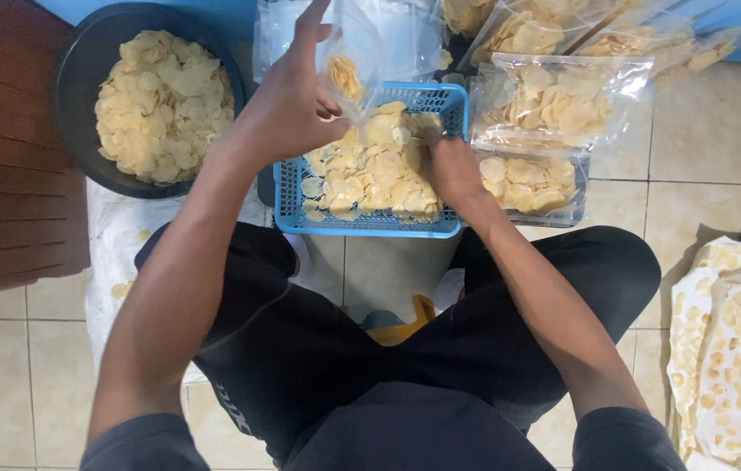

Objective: Packaging crispy chips into plastic bags from a basket while sitting on the floor

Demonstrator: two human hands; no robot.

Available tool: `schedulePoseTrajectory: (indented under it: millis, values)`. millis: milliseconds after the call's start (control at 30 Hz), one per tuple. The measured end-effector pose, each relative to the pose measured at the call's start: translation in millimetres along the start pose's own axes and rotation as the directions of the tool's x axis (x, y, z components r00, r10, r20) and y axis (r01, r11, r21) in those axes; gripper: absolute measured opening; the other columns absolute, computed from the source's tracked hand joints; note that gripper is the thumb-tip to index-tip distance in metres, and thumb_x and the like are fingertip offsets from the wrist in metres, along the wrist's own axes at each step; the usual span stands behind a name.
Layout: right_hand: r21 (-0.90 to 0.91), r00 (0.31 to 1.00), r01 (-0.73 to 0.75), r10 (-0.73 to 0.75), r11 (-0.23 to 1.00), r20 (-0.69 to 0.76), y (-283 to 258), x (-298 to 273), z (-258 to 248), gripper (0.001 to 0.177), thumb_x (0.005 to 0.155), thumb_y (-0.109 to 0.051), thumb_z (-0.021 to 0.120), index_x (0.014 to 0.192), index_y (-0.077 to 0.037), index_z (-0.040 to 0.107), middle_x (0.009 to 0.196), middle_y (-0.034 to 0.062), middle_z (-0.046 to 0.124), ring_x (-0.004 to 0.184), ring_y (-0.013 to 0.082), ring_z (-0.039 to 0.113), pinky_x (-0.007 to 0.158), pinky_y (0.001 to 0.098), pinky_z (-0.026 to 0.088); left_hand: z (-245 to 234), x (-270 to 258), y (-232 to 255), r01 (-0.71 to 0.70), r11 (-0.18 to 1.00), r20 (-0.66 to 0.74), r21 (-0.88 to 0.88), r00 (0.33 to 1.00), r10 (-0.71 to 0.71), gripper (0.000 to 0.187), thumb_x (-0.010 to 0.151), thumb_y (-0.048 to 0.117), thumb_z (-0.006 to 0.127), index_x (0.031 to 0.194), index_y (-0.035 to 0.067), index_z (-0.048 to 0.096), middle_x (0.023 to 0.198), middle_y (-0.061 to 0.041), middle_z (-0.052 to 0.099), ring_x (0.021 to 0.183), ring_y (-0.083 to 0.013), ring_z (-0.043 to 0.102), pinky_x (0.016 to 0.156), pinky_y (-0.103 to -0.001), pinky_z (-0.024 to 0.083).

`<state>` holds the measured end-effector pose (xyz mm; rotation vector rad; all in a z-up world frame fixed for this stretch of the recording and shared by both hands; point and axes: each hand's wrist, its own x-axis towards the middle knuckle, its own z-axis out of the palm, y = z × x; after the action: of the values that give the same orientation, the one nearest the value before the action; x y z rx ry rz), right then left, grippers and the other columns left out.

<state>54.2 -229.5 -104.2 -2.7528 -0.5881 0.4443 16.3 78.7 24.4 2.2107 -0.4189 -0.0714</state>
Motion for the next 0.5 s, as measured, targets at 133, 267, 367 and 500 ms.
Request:
schedulePoseTrajectory:
  millis: [133, 267, 367, 500]
  values:
    - [0.015, 0.992, 0.038, -0.035, 0.999, -0.119, 4, -3, -3, 0.018, 0.098, -0.005, 0.055, 0.115, -0.002, 0.058, 0.074, 0.0287, 0.065, 0.062, 0.0552, 0.061, 0.051, 0.0611, 0.043, -6, 3, -11, 0.019, 1.0, 0.001, -0.017, 1.0, -0.019, 0.115, 0.117, 0.001, 0.088, 0.184, 0.034, 0.001, 0.194, -0.026, 0.029, 0.109, -0.0398, 0.085, 0.092, -0.062, 0.072]
    - [0.208, 0.995, 0.038, -0.019, 0.977, -0.093, 0, -6, -14, 0.013, 0.107, -0.013, 0.053, 0.112, -0.002, 0.056, 0.072, 0.0237, 0.064, 0.054, 0.0443, 0.057, 0.046, 0.0526, 0.036, -11, 9, -19, 0.022, 1.0, 0.014, 0.002, 1.0, -0.022, 0.116, 0.119, 0.002, 0.087, 0.183, 0.036, -0.004, 0.188, -0.03, 0.044, 0.108, -0.0434, 0.086, 0.089, -0.072, 0.068]
    - [0.267, 0.996, 0.055, -0.032, 0.962, -0.089, 5, 0, -7, 0.01, 0.103, -0.015, 0.059, 0.101, -0.005, 0.057, 0.077, 0.0232, 0.067, 0.065, 0.0487, 0.062, 0.053, 0.0539, 0.039, -13, 9, -13, 0.053, 0.998, 0.008, 0.044, 0.999, -0.054, 0.12, 0.114, 0.006, 0.094, 0.183, 0.032, 0.0, 0.179, -0.029, 0.057, 0.111, -0.0465, 0.082, 0.083, -0.078, 0.06]
    - [0.431, 0.998, 0.035, -0.011, 0.902, -0.058, 1, 1, -15, 0.033, 0.099, -0.014, 0.062, 0.131, -0.007, 0.063, 0.076, 0.0085, 0.067, 0.068, 0.0271, 0.064, 0.055, 0.0446, 0.044, -10, 12, -17, 0.014, 0.997, 0.007, 0.072, 1.0, -0.014, 0.121, 0.109, 0.007, 0.097, 0.183, 0.026, 0.004, 0.19, -0.031, 0.039, 0.102, -0.0426, 0.083, 0.08, -0.069, 0.053]
